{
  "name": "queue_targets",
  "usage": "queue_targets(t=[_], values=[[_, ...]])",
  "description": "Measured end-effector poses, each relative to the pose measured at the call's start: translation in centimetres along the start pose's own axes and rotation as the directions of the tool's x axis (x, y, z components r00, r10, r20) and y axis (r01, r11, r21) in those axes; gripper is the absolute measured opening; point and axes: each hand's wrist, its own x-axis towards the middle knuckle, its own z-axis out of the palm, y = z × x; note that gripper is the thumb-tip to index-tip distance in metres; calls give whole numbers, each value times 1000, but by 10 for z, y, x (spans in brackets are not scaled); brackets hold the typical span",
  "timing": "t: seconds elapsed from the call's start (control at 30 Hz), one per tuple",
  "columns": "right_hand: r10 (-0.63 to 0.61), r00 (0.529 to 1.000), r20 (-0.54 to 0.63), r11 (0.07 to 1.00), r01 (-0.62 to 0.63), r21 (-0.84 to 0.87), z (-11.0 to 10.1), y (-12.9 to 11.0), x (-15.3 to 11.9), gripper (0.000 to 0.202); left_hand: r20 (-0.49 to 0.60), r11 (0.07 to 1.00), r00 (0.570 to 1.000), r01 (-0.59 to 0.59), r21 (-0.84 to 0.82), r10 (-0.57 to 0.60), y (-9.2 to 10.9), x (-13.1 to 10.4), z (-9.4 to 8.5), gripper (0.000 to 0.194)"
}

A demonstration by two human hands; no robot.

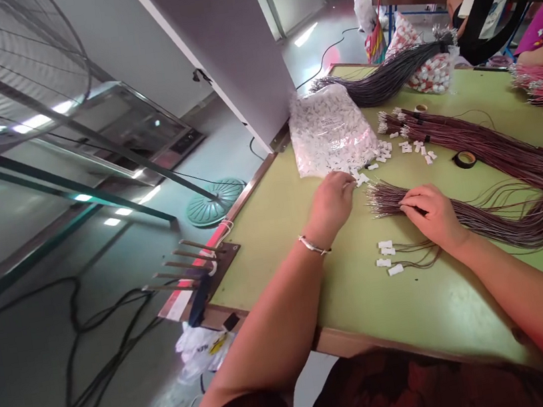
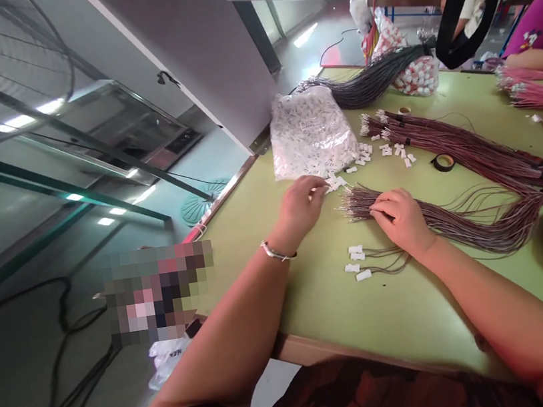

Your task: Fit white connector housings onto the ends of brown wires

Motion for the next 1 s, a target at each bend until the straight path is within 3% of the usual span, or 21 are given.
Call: queue_targets(t=[0.07, 0.13, 0.23, 0.3, 0.4, 0.53, 0.7, 0.8, 0.87, 0.93, 1.0], values=[[-33, 999, 4, 999, 33, 2, -2, -6, -1, 10, 24, 963, 989, 146, -227, -144, 7, -4, -5, 15], [-12, 1000, 9, 1000, 12, 4, -3, -11, -2, 10, 163, 865, 961, 272, -422, -223, 15, -9, -7, 16], [101, 995, 4, 995, -101, -4, -4, -15, -1, 8, 399, 755, 894, 403, -518, -204, 26, -16, -6, 24], [162, 986, 29, 986, -161, -30, -6, -16, 1, 10, 485, 723, 858, 443, -530, -169, 31, -19, -5, 29], [192, 979, 74, 980, -187, -71, -6, -16, 2, 12, 473, 741, 865, 426, -519, -167, 34, -20, -3, 22], [233, 965, 116, 972, -232, -23, -3, -18, 2, 12, 400, 794, 877, 434, -426, -264, 34, -21, 2, 15], [183, 952, 245, 982, -166, -89, 1, -27, 7, 19, 471, 720, 850, 478, -503, -235, 38, -22, 3, 11], [253, 953, 165, 967, -249, -48, 2, -31, 14, 18, 476, 630, 860, 473, -616, -181, 36, -20, -1, 13], [417, 901, 124, 902, -427, 66, 3, -32, 19, 17, 463, 539, 862, 496, -681, -207, 31, -18, -2, 17], [559, 815, 155, 788, -580, 207, 3, -31, 23, 13, 466, 477, 847, 530, -701, -255, 25, -16, -1, 19], [621, 756, 205, 691, -652, 313, 4, -30, 25, 9, 494, 444, 825, 564, -696, -274, 21, -15, 2, 24]])
